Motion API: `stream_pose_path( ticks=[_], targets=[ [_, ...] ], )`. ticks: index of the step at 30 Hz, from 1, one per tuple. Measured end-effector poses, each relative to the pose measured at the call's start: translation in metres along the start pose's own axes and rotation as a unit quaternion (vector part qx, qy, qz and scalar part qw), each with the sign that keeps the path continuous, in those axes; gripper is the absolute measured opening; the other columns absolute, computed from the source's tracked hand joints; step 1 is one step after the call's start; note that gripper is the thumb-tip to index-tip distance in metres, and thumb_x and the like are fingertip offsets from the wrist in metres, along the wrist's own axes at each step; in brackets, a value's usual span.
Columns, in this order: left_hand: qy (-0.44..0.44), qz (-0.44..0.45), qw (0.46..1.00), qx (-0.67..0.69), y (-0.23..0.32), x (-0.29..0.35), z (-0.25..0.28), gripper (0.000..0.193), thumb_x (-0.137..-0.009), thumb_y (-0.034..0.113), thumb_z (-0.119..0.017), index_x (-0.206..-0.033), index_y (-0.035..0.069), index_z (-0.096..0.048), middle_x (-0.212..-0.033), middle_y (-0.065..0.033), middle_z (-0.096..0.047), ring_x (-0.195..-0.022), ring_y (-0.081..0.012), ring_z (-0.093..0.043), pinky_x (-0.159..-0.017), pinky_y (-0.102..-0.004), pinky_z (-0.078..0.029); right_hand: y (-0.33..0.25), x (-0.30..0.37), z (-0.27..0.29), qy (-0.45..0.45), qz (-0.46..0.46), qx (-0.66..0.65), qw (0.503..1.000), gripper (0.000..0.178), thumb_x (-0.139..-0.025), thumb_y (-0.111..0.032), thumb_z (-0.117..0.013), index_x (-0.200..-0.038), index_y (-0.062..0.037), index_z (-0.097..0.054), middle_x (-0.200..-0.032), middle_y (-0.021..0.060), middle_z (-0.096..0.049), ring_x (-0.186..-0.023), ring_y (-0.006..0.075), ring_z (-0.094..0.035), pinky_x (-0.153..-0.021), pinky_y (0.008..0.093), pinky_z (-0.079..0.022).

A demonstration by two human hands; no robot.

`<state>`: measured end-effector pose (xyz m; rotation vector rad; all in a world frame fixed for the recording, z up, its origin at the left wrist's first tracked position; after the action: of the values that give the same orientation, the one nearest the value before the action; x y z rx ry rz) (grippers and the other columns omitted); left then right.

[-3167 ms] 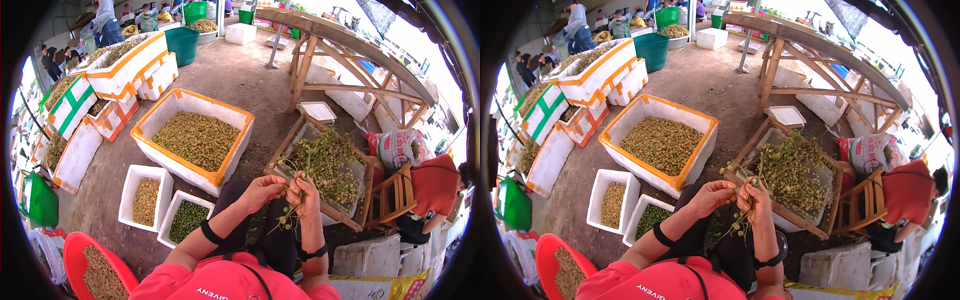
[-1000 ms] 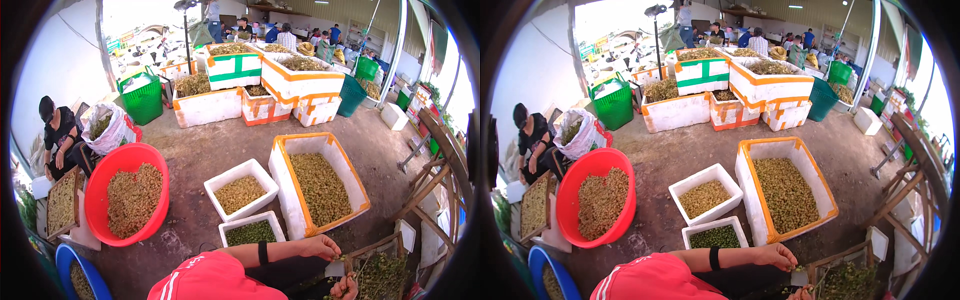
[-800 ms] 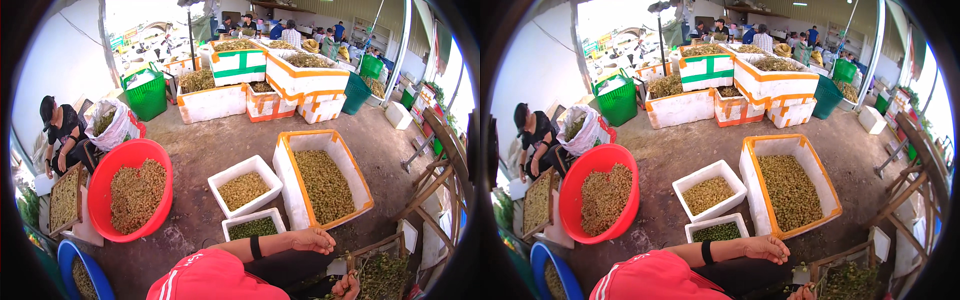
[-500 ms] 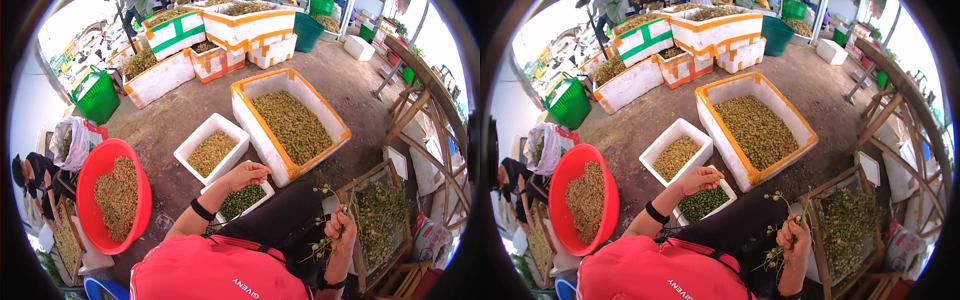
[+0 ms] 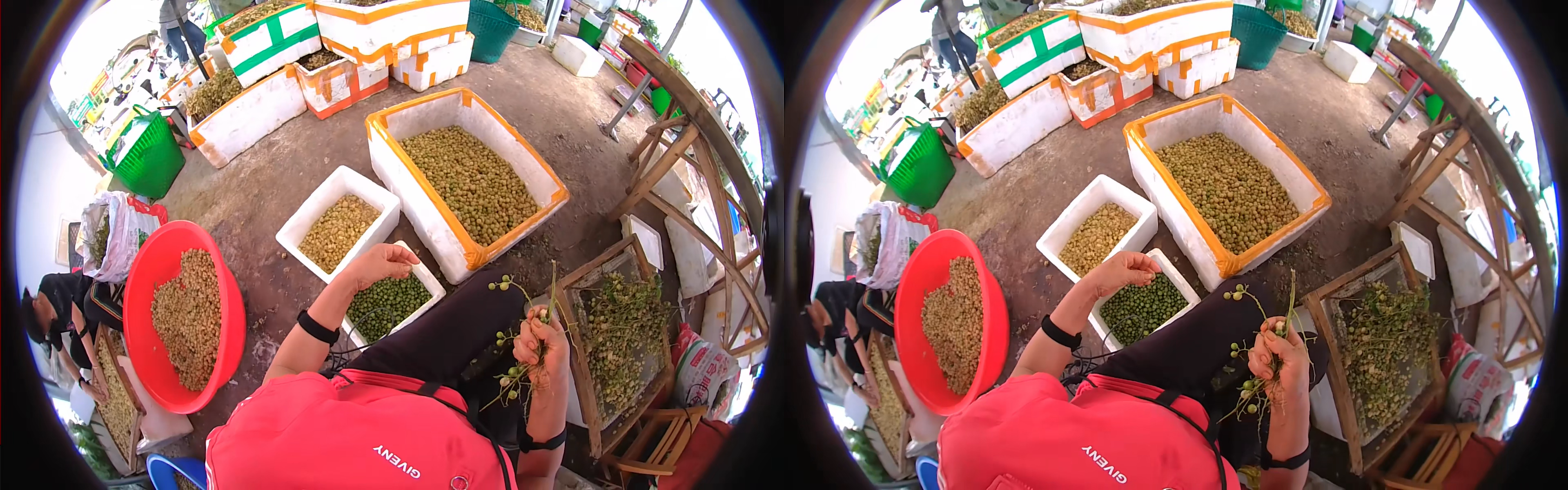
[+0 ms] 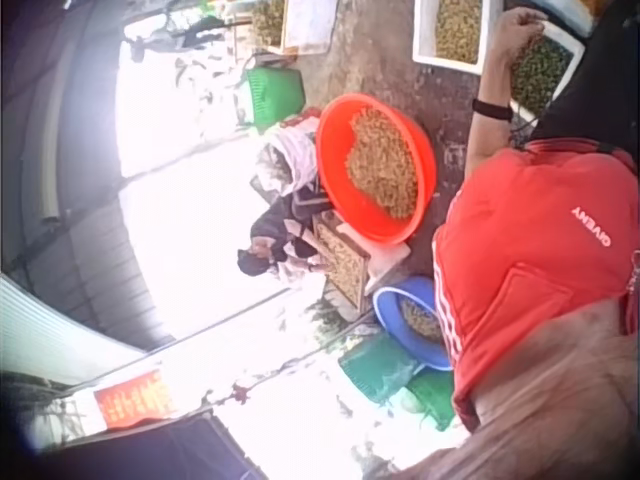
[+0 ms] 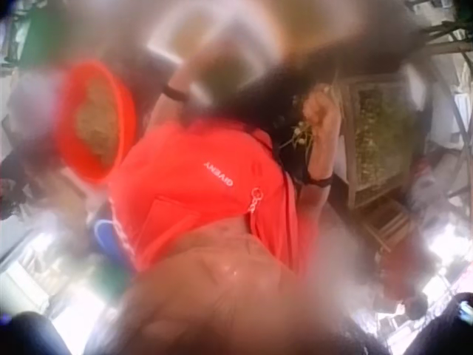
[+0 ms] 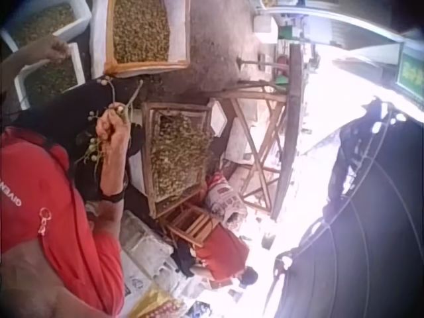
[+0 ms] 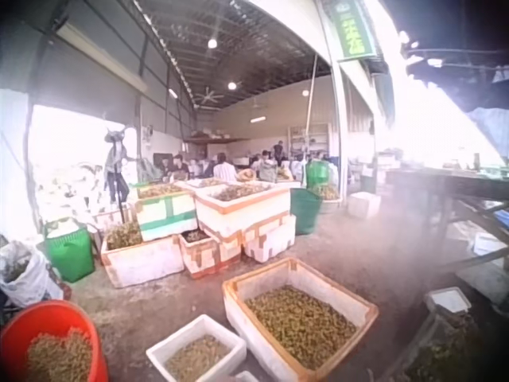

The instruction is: Sorting and processing small green fruits from branches into crates.

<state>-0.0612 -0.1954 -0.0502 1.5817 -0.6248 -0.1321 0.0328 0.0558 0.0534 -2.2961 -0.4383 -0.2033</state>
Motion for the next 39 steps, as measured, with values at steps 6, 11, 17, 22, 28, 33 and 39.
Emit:
stream_pose_path(
  ticks=[6, 11, 17, 22, 28, 33, 39],
  targets=[
    [0.085, -0.066, 0.994, 0.011, 0.040, -0.053, -0.002, 0.026, -0.077, 0.013, -0.059, -0.100, 0.000, -0.053, -0.086, -0.0039, -0.056, -0.080, -0.0115, -0.053, -0.073, -0.0239, -0.043, -0.001, -0.005, 0.002, 0.005, 0.000, -0.010, 1.000, 0.008, -0.081, -0.005, -0.041, -0.087, -0.0025, -0.046, -0.051, 0.0046, -0.038, -0.033, 0.0094, -0.029, -0.035, 0.0226, -0.024],
    [0.136, -0.287, 0.923, -0.218, 0.105, -0.086, -0.053, 0.040, -0.081, 0.026, -0.056, -0.114, 0.007, -0.046, -0.109, -0.0052, -0.050, -0.106, -0.0172, -0.044, -0.088, -0.0286, -0.036, -0.014, -0.010, 0.001, -0.001, 0.027, -0.019, 0.999, 0.009, -0.081, -0.005, -0.042, -0.088, -0.0026, -0.046, -0.052, 0.0044, -0.038, -0.034, 0.0095, -0.030, -0.036, 0.0226, -0.025],
    [-0.189, -0.068, 0.968, 0.151, 0.089, -0.055, -0.145, 0.033, -0.084, 0.022, -0.052, -0.113, 0.007, -0.049, -0.103, -0.0048, -0.056, -0.091, -0.0108, -0.054, -0.075, -0.0243, -0.045, -0.009, -0.018, 0.007, 0.014, 0.012, -0.024, 1.000, 0.009, -0.080, -0.006, -0.043, -0.088, -0.0023, -0.046, -0.052, 0.0051, -0.039, -0.034, 0.0103, -0.031, -0.036, 0.0232, -0.025],
    [-0.219, -0.073, 0.959, 0.167, 0.084, -0.052, -0.156, 0.027, -0.084, 0.015, -0.051, -0.109, 0.004, -0.050, -0.091, -0.0059, -0.060, -0.079, -0.0106, -0.058, -0.067, -0.0205, -0.047, -0.005, -0.011, 0.024, 0.058, 0.015, -0.028, 0.998, 0.010, -0.079, -0.007, -0.044, -0.088, -0.0032, -0.045, -0.049, 0.0052, -0.036, -0.031, 0.0120, -0.029, -0.033, 0.0256, -0.023],
    [-0.191, -0.113, 0.970, 0.101, 0.071, -0.057, -0.156, 0.023, -0.082, 0.010, -0.048, -0.103, 0.002, -0.052, -0.082, -0.0039, -0.058, -0.073, -0.0094, -0.057, -0.063, -0.0202, -0.046, -0.005, 0.003, 0.014, 0.128, 0.015, 0.027, 0.991, 0.005, -0.082, -0.008, -0.043, -0.086, -0.0055, -0.045, -0.052, -0.0004, -0.033, -0.035, 0.0091, -0.025, -0.034, 0.0235, -0.023],
    [-0.212, -0.107, 0.956, 0.170, 0.065, -0.053, -0.156, 0.022, -0.081, 0.009, -0.047, -0.101, 0.001, -0.053, -0.083, -0.0042, -0.058, -0.074, -0.0097, -0.057, -0.063, -0.0204, -0.047, -0.001, 0.002, 0.011, 0.093, -0.010, 0.032, 0.995, 0.004, -0.083, -0.006, -0.043, -0.079, -0.0070, -0.042, -0.053, -0.0038, -0.029, -0.041, 0.0071, -0.025, -0.037, 0.0209, -0.024],
    [-0.227, -0.007, 0.906, 0.358, 0.048, -0.055, -0.171, 0.019, -0.083, 0.008, -0.046, -0.099, 0.002, -0.054, -0.088, -0.0081, -0.059, -0.080, -0.0141, -0.059, -0.070, -0.0222, -0.050, -0.003, 0.010, 0.022, 0.127, 0.007, 0.058, 0.990, 0.004, -0.083, -0.007, -0.044, -0.079, -0.0086, -0.042, -0.053, -0.0025, -0.030, -0.040, 0.0079, -0.025, -0.037, 0.0216, -0.025]
  ],
)
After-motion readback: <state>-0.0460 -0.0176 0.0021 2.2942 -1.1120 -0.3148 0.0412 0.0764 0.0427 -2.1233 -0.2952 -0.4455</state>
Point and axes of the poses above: each hand's wrist, its own x-axis away from the middle knuckle, its own z-axis out of the back of the hand, y = z × x, the point moved 8 cm from there along -x, towards the middle knuckle
